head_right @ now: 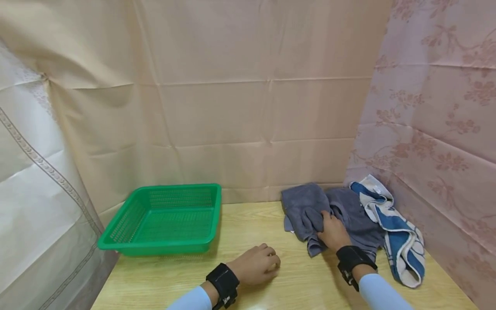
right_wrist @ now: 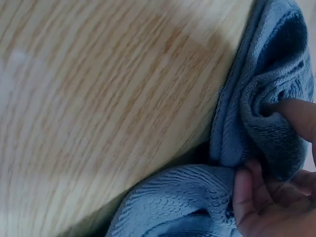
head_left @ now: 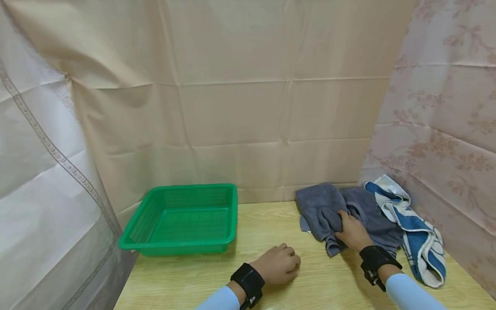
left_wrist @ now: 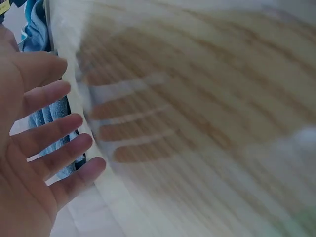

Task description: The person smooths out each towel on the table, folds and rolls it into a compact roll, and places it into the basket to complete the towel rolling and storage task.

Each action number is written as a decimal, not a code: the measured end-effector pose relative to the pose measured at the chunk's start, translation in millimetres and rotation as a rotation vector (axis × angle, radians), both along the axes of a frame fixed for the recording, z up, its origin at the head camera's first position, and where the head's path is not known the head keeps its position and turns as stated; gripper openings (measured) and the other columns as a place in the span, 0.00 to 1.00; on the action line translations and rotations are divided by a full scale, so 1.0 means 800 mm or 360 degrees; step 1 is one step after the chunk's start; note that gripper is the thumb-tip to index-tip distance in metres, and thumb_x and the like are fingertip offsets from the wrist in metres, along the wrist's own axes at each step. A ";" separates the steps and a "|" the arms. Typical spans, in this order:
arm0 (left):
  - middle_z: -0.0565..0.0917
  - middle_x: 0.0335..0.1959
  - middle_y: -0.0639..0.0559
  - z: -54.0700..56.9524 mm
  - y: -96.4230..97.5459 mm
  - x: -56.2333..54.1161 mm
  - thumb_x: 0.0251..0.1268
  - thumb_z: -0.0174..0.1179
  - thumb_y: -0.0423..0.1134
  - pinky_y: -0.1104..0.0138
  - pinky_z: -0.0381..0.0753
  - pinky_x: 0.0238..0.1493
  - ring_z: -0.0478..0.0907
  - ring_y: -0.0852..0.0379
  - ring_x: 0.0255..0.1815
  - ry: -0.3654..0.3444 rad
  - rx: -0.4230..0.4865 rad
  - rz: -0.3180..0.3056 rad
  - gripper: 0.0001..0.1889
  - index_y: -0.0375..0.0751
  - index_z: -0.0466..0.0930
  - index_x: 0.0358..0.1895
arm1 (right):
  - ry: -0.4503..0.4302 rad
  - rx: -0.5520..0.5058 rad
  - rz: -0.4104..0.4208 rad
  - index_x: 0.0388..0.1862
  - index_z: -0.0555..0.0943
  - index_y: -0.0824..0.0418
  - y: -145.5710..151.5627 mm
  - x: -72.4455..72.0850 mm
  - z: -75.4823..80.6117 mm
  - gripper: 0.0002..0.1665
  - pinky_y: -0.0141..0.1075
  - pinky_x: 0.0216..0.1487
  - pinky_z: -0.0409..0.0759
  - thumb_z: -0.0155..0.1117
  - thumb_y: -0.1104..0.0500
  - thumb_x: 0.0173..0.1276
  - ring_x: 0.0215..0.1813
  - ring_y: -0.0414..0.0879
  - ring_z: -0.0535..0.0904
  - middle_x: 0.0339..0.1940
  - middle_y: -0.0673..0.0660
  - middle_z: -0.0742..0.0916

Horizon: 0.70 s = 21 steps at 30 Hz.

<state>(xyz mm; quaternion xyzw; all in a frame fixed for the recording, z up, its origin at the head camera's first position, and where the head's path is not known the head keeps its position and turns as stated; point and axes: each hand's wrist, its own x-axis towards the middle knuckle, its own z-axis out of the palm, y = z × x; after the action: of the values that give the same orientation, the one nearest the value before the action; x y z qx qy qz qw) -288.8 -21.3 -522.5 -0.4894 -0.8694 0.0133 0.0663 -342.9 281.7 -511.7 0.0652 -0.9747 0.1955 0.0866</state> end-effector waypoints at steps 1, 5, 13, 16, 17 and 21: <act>0.81 0.47 0.60 0.000 0.000 -0.001 0.76 0.60 0.52 0.73 0.73 0.38 0.75 0.63 0.45 0.0008 0.0008 0.0010 0.10 0.58 0.84 0.53 | 0.0001 -0.0015 0.0003 0.68 0.66 0.80 0.002 0.000 0.001 0.43 0.64 0.54 0.75 0.76 0.66 0.59 0.58 0.77 0.76 0.58 0.82 0.78; 0.81 0.51 0.58 0.004 0.001 -0.006 0.77 0.59 0.51 0.70 0.74 0.40 0.75 0.60 0.47 -0.0025 0.0070 0.0089 0.11 0.58 0.83 0.56 | -0.0006 -0.0084 -0.0021 0.68 0.70 0.77 0.004 0.001 0.007 0.37 0.62 0.49 0.77 0.71 0.62 0.63 0.53 0.73 0.80 0.55 0.79 0.82; 0.73 0.67 0.43 0.018 0.005 -0.014 0.74 0.63 0.54 0.60 0.81 0.52 0.76 0.47 0.61 0.0061 0.0316 0.0376 0.27 0.50 0.71 0.71 | -0.0322 -0.0534 0.0189 0.67 0.76 0.67 -0.032 0.011 0.040 0.29 0.43 0.37 0.72 0.66 0.55 0.71 0.38 0.49 0.76 0.41 0.57 0.84; 0.66 0.73 0.40 0.017 0.009 -0.015 0.70 0.66 0.57 0.56 0.79 0.58 0.73 0.43 0.67 0.0064 0.0417 0.0413 0.38 0.49 0.62 0.77 | -0.0566 -0.0744 0.0348 0.68 0.75 0.66 -0.049 0.020 0.047 0.28 0.46 0.45 0.77 0.66 0.56 0.73 0.45 0.49 0.79 0.46 0.56 0.84; 0.65 0.74 0.40 0.016 0.010 -0.016 0.68 0.67 0.57 0.55 0.79 0.59 0.72 0.42 0.68 0.0073 0.0428 0.0411 0.41 0.49 0.60 0.78 | -0.0647 -0.0798 0.0395 0.68 0.75 0.66 -0.054 0.023 0.047 0.28 0.48 0.49 0.78 0.66 0.57 0.73 0.48 0.50 0.80 0.49 0.57 0.84; 0.68 0.74 0.43 0.008 0.010 -0.013 0.64 0.72 0.56 0.53 0.79 0.59 0.72 0.44 0.68 0.0103 0.0362 0.0442 0.45 0.50 0.60 0.79 | -0.0973 -0.0944 0.0685 0.67 0.74 0.68 -0.062 0.034 0.042 0.26 0.47 0.51 0.79 0.66 0.62 0.72 0.52 0.51 0.79 0.57 0.63 0.82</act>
<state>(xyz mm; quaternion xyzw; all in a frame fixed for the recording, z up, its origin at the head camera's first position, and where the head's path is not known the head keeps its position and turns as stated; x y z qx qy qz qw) -299.3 -12.9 -516.4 -0.3533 -0.9220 -0.0603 0.1466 -316.0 231.8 -478.2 0.1775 -0.8219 0.4891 -0.2318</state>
